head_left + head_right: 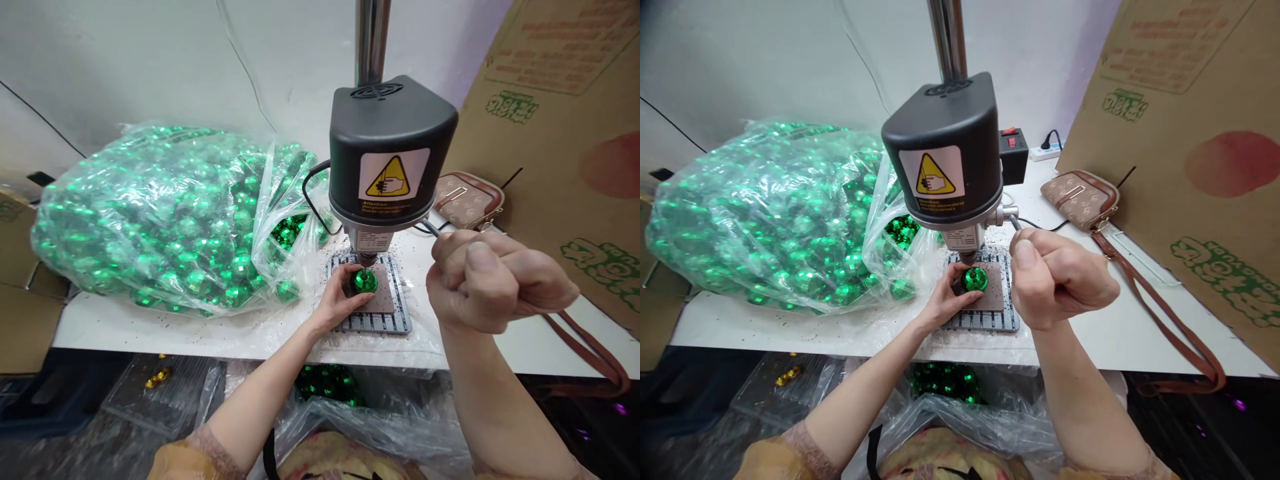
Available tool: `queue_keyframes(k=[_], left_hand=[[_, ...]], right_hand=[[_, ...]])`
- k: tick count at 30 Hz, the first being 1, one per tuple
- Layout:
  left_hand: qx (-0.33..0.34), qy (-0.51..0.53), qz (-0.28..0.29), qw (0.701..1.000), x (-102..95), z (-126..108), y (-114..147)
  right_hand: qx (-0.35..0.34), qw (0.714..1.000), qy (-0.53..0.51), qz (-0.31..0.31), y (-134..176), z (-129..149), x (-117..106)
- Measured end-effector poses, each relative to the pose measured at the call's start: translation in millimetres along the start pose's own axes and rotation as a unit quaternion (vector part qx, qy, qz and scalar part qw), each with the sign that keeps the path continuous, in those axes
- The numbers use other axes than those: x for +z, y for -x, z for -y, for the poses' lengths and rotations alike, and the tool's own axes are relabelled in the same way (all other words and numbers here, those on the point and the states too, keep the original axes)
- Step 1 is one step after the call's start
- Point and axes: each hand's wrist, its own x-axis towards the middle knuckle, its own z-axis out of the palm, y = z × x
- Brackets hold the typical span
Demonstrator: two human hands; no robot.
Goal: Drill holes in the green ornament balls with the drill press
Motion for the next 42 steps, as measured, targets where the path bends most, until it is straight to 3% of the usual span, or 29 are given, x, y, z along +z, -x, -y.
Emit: queue_keyframes(k=[16,21,26,30,32,34,36,38,40,42], left_hand=[[-0.007,0.005,0.003,1.000,-0.8,-3.4,0.9],[-0.009,-0.005,-0.009,1.000,0.6,-6.2,0.4],[-0.008,-0.044,-0.070,0.997,7.4,-18.0,3.4],[0.052,-0.163,-0.145,0.975,8.7,-24.3,36.1],[0.121,-0.222,-0.094,0.963,5.4,-24.0,67.3],[0.189,-0.287,0.021,0.939,-0.1,-21.1,103.5],[0.232,-0.363,0.145,0.891,-6.9,-16.5,137.1],[0.251,-0.420,0.233,0.840,-14.7,-12.0,160.3],[0.261,-0.436,0.267,0.819,-24.2,-10.1,166.7],[0.283,-0.427,0.238,0.825,-36.7,-13.6,152.0]], right_hand=[[-0.048,0.998,-0.023,0.026,15.3,-7.3,-8.3],[0.019,1.000,-0.013,-0.018,-5.9,4.4,6.5],[0.155,0.986,0.005,-0.056,-45.1,9.5,25.0],[0.175,0.983,0.002,-0.062,-53.5,5.4,27.1],[0.167,0.984,0.011,-0.060,-51.9,4.4,26.3],[0.162,0.985,0.022,-0.058,-50.1,4.7,25.9],[0.163,0.985,0.025,-0.059,-49.3,5.6,26.2],[0.170,0.983,0.023,-0.062,-49.5,6.6,26.7],[0.174,0.983,0.018,-0.064,-49.9,7.7,27.0],[0.173,0.983,0.018,-0.065,-49.9,8.8,27.2]])
